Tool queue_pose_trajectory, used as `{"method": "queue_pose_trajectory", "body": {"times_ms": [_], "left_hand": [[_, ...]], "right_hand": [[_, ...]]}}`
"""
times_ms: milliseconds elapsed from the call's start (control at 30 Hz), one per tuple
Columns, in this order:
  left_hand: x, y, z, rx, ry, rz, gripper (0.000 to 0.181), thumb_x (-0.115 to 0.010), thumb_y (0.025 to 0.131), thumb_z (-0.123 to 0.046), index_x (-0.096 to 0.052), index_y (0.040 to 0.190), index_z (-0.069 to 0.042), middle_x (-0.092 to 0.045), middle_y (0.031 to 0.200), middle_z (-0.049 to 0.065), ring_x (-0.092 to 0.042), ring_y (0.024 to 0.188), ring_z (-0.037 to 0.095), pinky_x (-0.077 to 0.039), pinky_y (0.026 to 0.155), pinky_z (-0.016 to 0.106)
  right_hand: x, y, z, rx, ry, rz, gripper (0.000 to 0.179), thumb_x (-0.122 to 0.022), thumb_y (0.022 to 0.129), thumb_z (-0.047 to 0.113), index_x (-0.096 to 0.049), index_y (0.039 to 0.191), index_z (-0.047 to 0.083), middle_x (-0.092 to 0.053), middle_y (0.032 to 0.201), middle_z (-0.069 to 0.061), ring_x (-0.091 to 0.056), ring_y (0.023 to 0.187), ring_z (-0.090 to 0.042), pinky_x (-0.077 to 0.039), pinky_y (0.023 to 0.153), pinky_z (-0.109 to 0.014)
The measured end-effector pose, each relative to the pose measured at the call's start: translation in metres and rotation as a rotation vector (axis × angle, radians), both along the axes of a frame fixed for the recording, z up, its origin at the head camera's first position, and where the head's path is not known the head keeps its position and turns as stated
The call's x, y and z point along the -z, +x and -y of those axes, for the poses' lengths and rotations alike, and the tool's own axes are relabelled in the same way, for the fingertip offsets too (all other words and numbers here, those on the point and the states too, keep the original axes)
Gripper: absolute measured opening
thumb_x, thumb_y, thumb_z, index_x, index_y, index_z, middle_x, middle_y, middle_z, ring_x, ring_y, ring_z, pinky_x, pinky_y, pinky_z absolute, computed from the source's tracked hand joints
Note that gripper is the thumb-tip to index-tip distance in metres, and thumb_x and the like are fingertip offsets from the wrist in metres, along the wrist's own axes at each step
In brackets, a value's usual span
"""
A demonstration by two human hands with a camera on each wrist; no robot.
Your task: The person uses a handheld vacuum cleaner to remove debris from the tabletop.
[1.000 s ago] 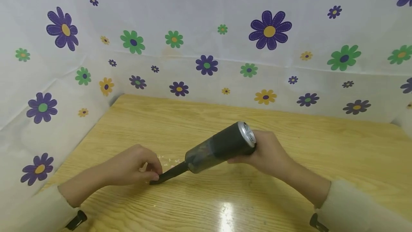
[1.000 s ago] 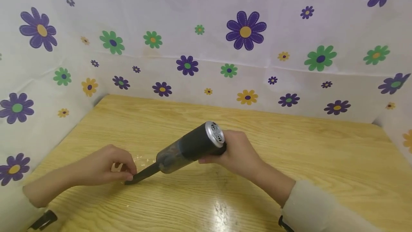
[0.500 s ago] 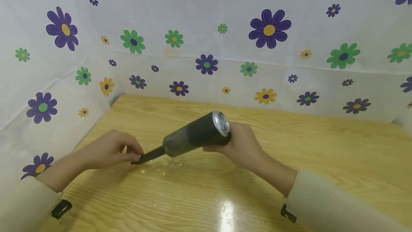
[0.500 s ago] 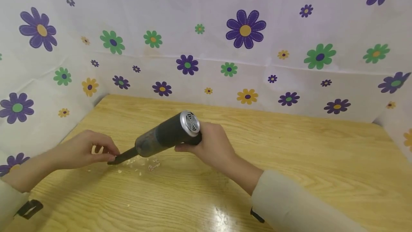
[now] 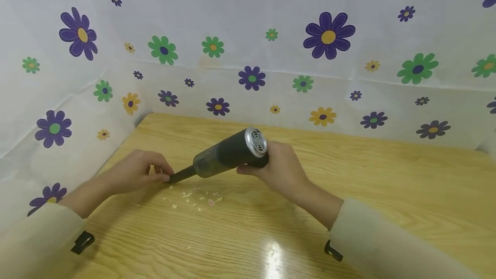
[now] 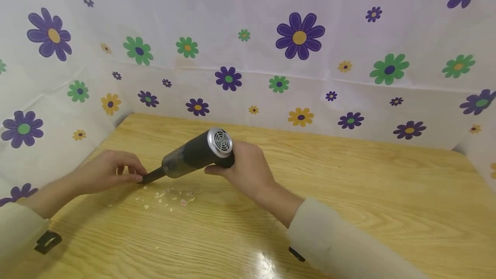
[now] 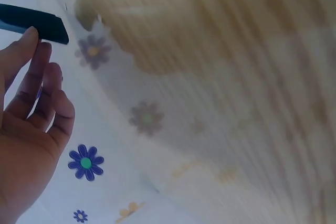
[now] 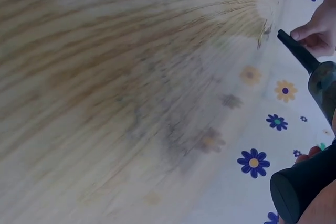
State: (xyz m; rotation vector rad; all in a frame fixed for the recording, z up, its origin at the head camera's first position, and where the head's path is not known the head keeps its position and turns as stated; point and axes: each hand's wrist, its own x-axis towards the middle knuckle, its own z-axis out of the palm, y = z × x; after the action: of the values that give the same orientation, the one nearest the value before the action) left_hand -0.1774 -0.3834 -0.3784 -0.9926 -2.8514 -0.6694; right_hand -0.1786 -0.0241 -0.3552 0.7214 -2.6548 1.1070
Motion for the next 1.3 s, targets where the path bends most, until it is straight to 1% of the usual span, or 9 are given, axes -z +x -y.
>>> {"method": "queue_pose_trajectory", "body": {"times_ms": [200, 367, 533, 600, 700, 800, 967, 1167, 1300], "left_hand": [[-0.004, 0.01, 0.0, 0.099, -0.007, 0.084, 0.014, -0.078, 0.085, -0.013, -0.076, 0.088, -0.026, -0.068, 0.081, -0.02, -0.054, 0.067, -0.005, -0.046, 0.055, 0.02], [-0.008, 0.019, 0.006, 0.158, 0.001, 0.148, 0.01, -0.078, 0.086, -0.016, -0.077, 0.089, -0.025, -0.067, 0.079, -0.021, -0.055, 0.067, -0.005, -0.046, 0.054, 0.02], [-0.011, 0.023, 0.024, 0.136, -0.001, 0.164, 0.012, -0.077, 0.086, -0.013, -0.077, 0.09, -0.024, -0.068, 0.08, -0.02, -0.056, 0.068, -0.005, -0.047, 0.054, 0.02], [-0.011, 0.023, 0.031, 0.118, 0.0, 0.168, 0.013, -0.077, 0.086, -0.011, -0.077, 0.09, -0.024, -0.068, 0.08, -0.02, -0.056, 0.069, -0.004, -0.047, 0.054, 0.02], [-0.01, 0.02, 0.036, 0.115, 0.001, 0.183, 0.014, -0.076, 0.086, -0.01, -0.077, 0.09, -0.023, -0.068, 0.08, -0.019, -0.056, 0.069, -0.004, -0.047, 0.053, 0.021], [-0.006, 0.016, 0.03, 0.125, 0.003, 0.163, 0.013, -0.076, 0.086, -0.012, -0.077, 0.091, -0.024, -0.068, 0.08, -0.02, -0.056, 0.068, -0.004, -0.046, 0.053, 0.02], [-0.003, 0.011, 0.009, 0.144, 0.028, 0.102, 0.015, -0.077, 0.086, -0.012, -0.076, 0.09, -0.027, -0.067, 0.079, -0.021, -0.056, 0.068, -0.005, -0.047, 0.054, 0.02], [-0.004, 0.012, -0.014, 0.182, 0.041, 0.117, 0.012, -0.075, 0.088, -0.016, -0.075, 0.091, -0.028, -0.067, 0.08, -0.022, -0.057, 0.07, -0.004, -0.048, 0.056, 0.021], [-0.003, 0.014, -0.025, 0.217, 0.049, 0.138, 0.011, -0.075, 0.088, -0.018, -0.076, 0.091, -0.028, -0.068, 0.081, -0.021, -0.058, 0.07, -0.004, -0.048, 0.057, 0.021]], "right_hand": [[0.003, 0.002, -0.01, -0.063, 0.002, 0.027, 0.048, -0.09, 0.072, 0.036, -0.072, 0.111, 0.018, -0.076, 0.1, 0.004, -0.072, 0.093, -0.013, -0.057, 0.083, -0.034], [0.003, 0.005, -0.002, -0.125, 0.012, 0.019, 0.049, -0.09, 0.071, 0.034, -0.071, 0.113, 0.018, -0.076, 0.102, 0.004, -0.072, 0.095, -0.013, -0.057, 0.087, -0.033], [0.001, 0.007, 0.015, -0.143, 0.013, 0.003, 0.049, -0.09, 0.072, 0.034, -0.071, 0.113, 0.017, -0.076, 0.102, 0.003, -0.072, 0.093, -0.012, -0.056, 0.087, -0.03], [0.002, 0.008, 0.022, -0.146, 0.011, -0.002, 0.049, -0.089, 0.073, 0.034, -0.07, 0.114, 0.016, -0.076, 0.102, 0.002, -0.072, 0.093, -0.012, -0.056, 0.087, -0.029], [0.003, 0.011, 0.027, -0.137, 0.017, 0.002, 0.05, -0.089, 0.073, 0.035, -0.07, 0.115, 0.015, -0.076, 0.103, 0.002, -0.072, 0.093, -0.012, -0.056, 0.087, -0.028], [0.004, 0.013, 0.023, -0.109, 0.021, 0.006, 0.05, -0.089, 0.073, 0.035, -0.07, 0.115, 0.016, -0.076, 0.103, 0.002, -0.072, 0.093, -0.012, -0.056, 0.087, -0.028], [0.001, 0.011, 0.003, -0.076, 0.02, -0.003, 0.049, -0.089, 0.072, 0.035, -0.071, 0.114, 0.017, -0.076, 0.101, 0.003, -0.072, 0.092, -0.013, -0.057, 0.086, -0.031], [0.0, 0.008, -0.024, -0.077, 0.033, -0.041, 0.047, -0.09, 0.071, 0.035, -0.072, 0.11, 0.016, -0.076, 0.098, 0.003, -0.072, 0.089, -0.013, -0.058, 0.082, -0.033], [0.0, 0.009, -0.034, -0.1, 0.042, -0.048, 0.05, -0.091, 0.07, 0.033, -0.071, 0.112, 0.015, -0.076, 0.102, 0.003, -0.073, 0.092, -0.013, -0.058, 0.084, -0.032]]}}
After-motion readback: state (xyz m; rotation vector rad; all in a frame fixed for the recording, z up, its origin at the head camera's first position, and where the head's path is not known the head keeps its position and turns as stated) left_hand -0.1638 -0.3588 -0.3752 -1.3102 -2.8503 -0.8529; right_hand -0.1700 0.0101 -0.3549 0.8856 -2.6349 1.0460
